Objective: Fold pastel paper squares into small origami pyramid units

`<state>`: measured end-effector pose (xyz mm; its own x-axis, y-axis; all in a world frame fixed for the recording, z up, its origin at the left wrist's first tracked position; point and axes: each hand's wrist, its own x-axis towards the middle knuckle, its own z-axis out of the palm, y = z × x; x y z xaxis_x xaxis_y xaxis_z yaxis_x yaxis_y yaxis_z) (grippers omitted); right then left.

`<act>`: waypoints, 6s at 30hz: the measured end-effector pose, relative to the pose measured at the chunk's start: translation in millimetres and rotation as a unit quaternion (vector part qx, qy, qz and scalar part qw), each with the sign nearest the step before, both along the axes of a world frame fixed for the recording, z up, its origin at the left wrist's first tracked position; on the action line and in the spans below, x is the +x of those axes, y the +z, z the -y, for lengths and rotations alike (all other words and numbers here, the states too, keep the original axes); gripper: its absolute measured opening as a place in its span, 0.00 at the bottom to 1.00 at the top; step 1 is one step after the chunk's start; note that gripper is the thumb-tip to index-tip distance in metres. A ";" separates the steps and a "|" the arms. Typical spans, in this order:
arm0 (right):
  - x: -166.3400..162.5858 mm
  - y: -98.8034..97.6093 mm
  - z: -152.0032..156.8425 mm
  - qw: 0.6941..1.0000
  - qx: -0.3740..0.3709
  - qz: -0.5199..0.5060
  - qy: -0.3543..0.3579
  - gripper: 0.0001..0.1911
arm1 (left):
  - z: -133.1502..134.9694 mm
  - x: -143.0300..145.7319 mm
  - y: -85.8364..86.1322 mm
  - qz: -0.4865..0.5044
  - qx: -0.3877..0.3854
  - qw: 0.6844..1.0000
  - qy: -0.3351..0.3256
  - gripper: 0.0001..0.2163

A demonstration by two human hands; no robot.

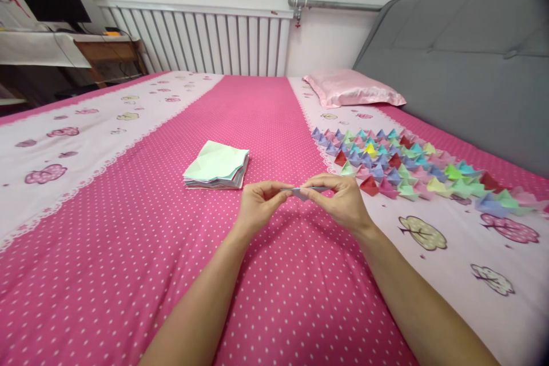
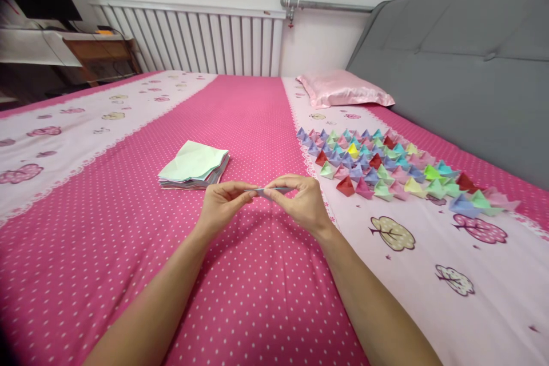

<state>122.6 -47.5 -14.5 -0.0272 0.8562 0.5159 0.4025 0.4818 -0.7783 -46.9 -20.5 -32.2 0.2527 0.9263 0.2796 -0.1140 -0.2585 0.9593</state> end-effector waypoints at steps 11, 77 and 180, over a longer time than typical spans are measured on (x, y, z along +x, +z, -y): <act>-7.0 -1.8 4.3 0.998 0.016 0.062 0.019 0.05 | 2.8 3.6 -4.6 -0.082 0.049 0.995 0.041 0.03; -6.4 -2.5 2.7 0.998 0.052 0.028 0.001 0.03 | 7.1 5.2 -3.6 -0.108 0.149 0.980 0.078 0.07; -19.2 -26.7 -0.8 0.998 0.016 0.025 -0.060 0.22 | 11.0 19.7 -14.5 -0.101 0.074 0.988 -0.085 0.11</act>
<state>103.4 -46.7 -41.2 0.0472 0.8378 0.5440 0.4966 0.4528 -0.7405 -27.2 -31.6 -46.7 0.4654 0.8187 0.3363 0.0233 -0.3912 0.9200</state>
